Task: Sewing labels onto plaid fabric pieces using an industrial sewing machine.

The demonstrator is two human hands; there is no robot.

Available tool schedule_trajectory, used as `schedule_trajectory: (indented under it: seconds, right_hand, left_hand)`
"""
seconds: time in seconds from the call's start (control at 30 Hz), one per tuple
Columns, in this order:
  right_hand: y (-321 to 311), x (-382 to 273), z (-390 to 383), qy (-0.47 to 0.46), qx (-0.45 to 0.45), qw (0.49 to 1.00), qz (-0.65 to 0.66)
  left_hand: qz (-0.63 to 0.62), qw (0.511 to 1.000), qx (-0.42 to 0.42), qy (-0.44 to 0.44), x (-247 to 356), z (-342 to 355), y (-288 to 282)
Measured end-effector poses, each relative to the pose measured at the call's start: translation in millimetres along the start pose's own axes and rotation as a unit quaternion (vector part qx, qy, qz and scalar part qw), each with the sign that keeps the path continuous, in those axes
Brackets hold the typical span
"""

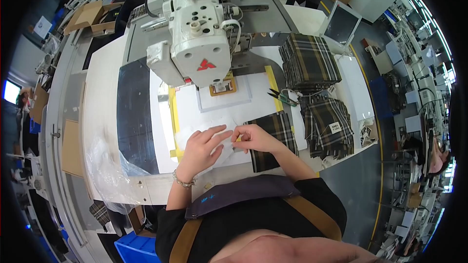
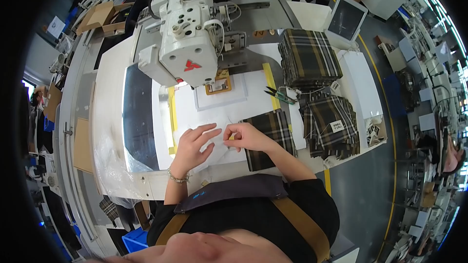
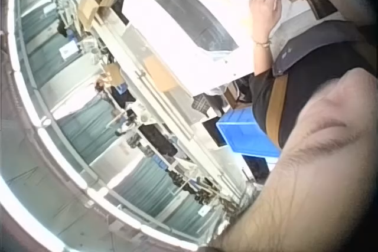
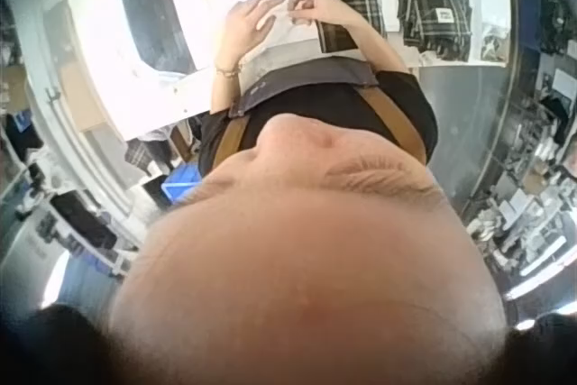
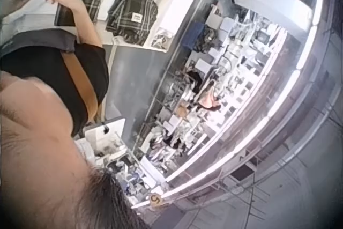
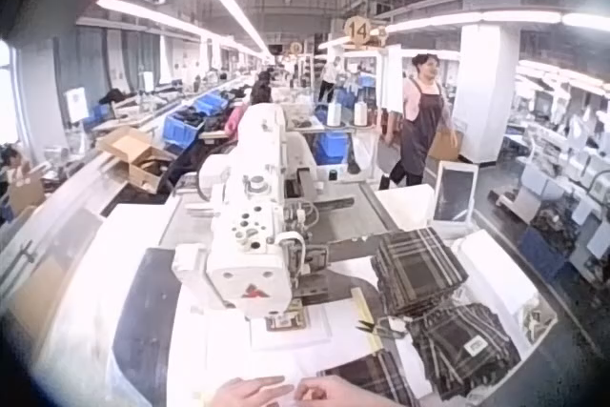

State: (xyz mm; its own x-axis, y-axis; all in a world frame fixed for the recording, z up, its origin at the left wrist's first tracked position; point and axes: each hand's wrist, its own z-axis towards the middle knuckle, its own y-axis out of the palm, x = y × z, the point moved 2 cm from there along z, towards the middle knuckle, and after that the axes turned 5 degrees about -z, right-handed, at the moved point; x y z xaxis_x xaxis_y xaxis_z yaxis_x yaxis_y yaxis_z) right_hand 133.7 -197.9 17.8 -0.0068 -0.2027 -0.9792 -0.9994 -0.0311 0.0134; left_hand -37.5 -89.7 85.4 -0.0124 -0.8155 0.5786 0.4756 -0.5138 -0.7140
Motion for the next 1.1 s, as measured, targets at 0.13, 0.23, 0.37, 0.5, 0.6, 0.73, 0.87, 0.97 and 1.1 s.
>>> schedule_trajectory:
  seconds: [0.13, 0.23, 0.37, 0.5, 0.6, 0.73, 0.87, 0.97, 1.1]
  right_hand:
    - [2, 4, -2, 0.008, -0.015, 0.999, 0.044]
    - [0, 0, -2, 0.016, -0.022, 0.999, 0.041]
    - [0, -5, -3, 0.016, -0.019, 0.998, 0.065]
    - [2, -17, 1, -0.049, 0.077, 0.995, 0.037]
    - [-11, -17, 9, -0.064, 0.14, 0.988, 0.012]
    - [-29, -29, 26, -0.076, 0.142, 0.987, -0.004]
    - [-48, -27, 49, -0.124, 0.14, 0.978, -0.092]
    - [-55, -31, 57, -0.123, 0.148, 0.969, -0.156]
    - [-56, -19, 68, -0.153, 0.142, 0.951, -0.228]
  left_hand:
    - [0.009, 0.999, -0.013, 0.033, 2, 6, 5]
    - [0.03, 0.997, -0.019, 0.064, -1, 11, 11]
    - [0.018, 0.997, 0.01, 0.068, -4, 15, 14]
    - [-0.036, 0.998, 0.043, 0.042, -14, 25, 13]
    - [-0.066, 0.997, 0.037, 0.009, -27, 28, 15]
    - [-0.16, 0.985, 0.054, -0.045, -46, 38, 18]
    - [-0.186, 0.977, 0.063, -0.084, -66, 50, 20]
    - [-0.159, 0.982, 0.071, -0.069, -79, 55, 23]
    - [-0.15, 0.983, 0.083, -0.06, -95, 50, 32]
